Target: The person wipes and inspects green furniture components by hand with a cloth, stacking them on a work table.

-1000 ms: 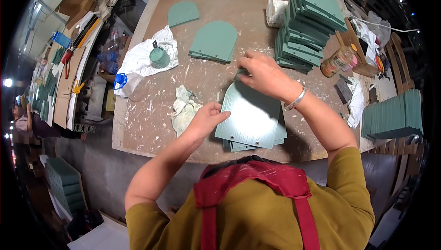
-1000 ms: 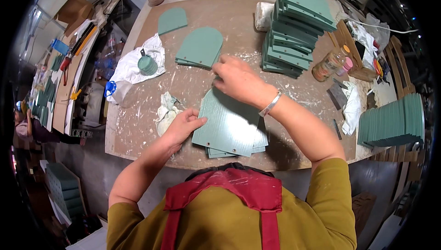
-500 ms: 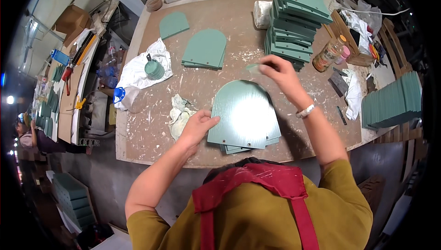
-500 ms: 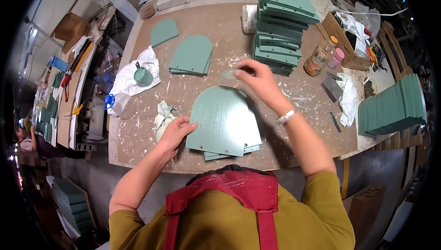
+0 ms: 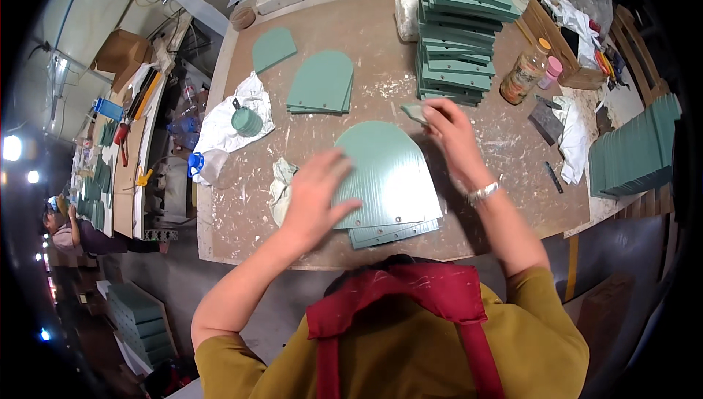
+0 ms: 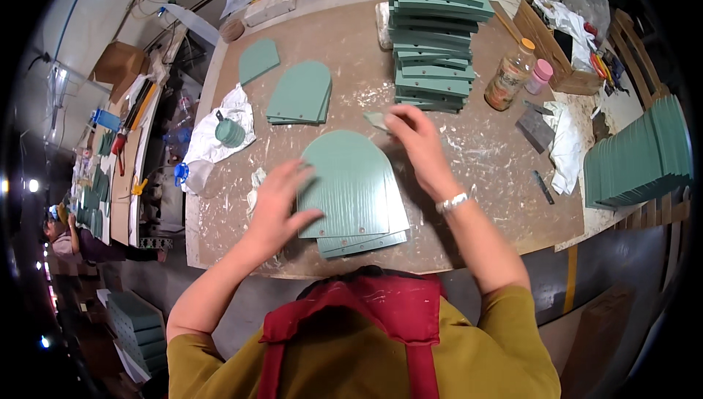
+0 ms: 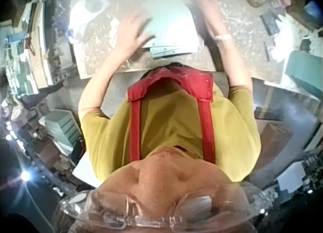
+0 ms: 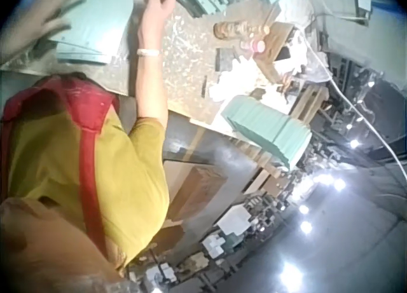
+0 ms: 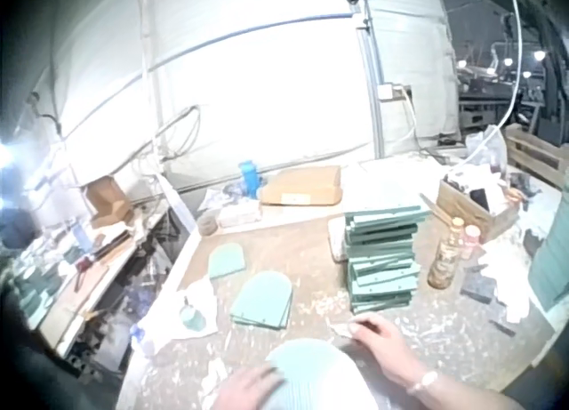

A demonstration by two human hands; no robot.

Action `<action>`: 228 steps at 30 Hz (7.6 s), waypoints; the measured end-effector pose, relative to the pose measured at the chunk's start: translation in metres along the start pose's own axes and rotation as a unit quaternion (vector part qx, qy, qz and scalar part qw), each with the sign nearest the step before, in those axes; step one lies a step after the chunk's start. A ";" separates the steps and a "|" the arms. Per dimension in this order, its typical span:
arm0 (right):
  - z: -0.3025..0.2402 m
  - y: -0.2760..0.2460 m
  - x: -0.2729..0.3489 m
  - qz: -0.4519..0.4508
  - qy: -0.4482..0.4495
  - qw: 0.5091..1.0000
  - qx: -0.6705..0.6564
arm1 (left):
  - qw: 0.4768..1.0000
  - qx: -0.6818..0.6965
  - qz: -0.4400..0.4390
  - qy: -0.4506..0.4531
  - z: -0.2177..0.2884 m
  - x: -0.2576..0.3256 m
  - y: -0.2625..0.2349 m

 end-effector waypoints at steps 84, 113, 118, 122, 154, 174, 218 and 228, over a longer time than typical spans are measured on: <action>-0.048 -0.025 0.198 0.038 -0.206 0.907 0.365 | 0.947 -0.159 -0.178 0.214 0.063 -0.024 0.071; -0.052 0.062 0.119 0.082 -0.019 0.994 -0.072 | 0.999 0.012 -0.050 0.013 -0.162 0.120 0.033; 0.013 0.050 0.056 0.071 0.079 0.987 -0.119 | 0.984 0.084 -0.003 0.160 0.001 0.037 -0.023; 0.028 0.052 0.044 0.061 0.097 0.979 -0.166 | 0.950 -0.031 -0.025 0.309 0.054 0.059 0.033; 0.014 0.058 0.061 0.069 0.025 0.990 -0.120 | 0.924 0.100 -0.113 0.352 0.002 0.076 0.022; 0.010 0.059 0.065 0.090 0.011 0.993 -0.075 | 0.882 0.456 -0.078 -0.093 -0.085 -0.028 0.082; 0.003 0.133 0.116 0.003 -0.167 0.956 0.242 | 0.827 0.090 -0.335 0.442 0.124 -0.127 0.141; 0.007 0.134 0.118 0.019 -0.159 0.953 0.257 | 0.704 0.106 -0.361 0.603 0.177 -0.050 0.162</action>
Point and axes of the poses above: each hand's wrist, its own x-axis away from the middle knuckle, its own y-axis out of the palm, z = x × y, the point moved 10 cm from there along -x, towards the middle knuckle, and after that the axes turned 1 degree about z, right-handed, at the moved point
